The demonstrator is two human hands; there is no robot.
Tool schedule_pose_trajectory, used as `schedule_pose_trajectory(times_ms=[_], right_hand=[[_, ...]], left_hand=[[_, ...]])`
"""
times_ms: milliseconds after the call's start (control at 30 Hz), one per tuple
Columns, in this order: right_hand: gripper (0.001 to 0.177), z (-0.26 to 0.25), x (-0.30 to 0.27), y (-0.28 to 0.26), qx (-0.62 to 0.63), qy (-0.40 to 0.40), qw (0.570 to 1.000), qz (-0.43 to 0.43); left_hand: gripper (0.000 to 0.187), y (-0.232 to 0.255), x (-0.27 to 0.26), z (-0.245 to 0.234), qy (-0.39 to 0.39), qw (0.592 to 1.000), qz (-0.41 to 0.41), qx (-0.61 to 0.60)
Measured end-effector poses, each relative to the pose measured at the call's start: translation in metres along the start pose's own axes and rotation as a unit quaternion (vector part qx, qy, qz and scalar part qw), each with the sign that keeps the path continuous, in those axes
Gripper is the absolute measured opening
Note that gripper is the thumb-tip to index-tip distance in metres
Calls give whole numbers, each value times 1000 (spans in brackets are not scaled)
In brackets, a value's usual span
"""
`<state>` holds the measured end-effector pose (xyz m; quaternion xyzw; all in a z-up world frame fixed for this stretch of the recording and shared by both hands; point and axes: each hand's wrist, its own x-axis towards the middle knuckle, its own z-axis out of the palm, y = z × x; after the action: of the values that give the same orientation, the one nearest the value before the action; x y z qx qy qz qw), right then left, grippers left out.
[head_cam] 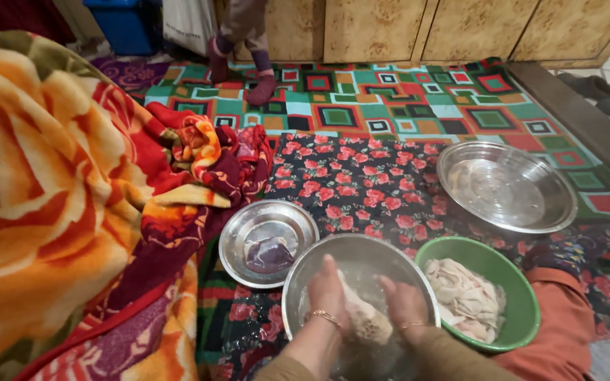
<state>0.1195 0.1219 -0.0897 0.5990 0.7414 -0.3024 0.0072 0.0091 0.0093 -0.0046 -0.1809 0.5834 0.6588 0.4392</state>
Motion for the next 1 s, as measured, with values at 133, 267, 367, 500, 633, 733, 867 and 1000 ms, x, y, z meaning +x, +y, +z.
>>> schedule_pose_trajectory(times_ms=[133,267,367,500,633,733,867,1000], right_hand=[[49,-45,-38,-18,137,-47,989,-21],[32,-43,-22,-9,468,-221,851,-91],[28,-35,-42,-22,-325,-154,923,-136],[45,11,-27,-15,64,40,969,-237],[53,5,-69,-57,344,-62,934,-74],[41,35,-37,-40,254,61,960,-96],[40,72,-20,1,15,117,953,-278],[26,63,-21,25,-64,134,845,-513]], left_hand=[[59,5,9,-15,67,991,50,102],[37,-31,60,-16,-19,993,114,18],[44,-24,45,-17,20,967,134,217],[37,-39,66,-11,21,975,169,143],[21,-38,18,-2,-49,998,29,-23],[16,-52,25,2,-54,987,41,-144],[43,-53,73,-7,112,991,78,-2],[43,-31,54,-17,143,986,83,-25]])
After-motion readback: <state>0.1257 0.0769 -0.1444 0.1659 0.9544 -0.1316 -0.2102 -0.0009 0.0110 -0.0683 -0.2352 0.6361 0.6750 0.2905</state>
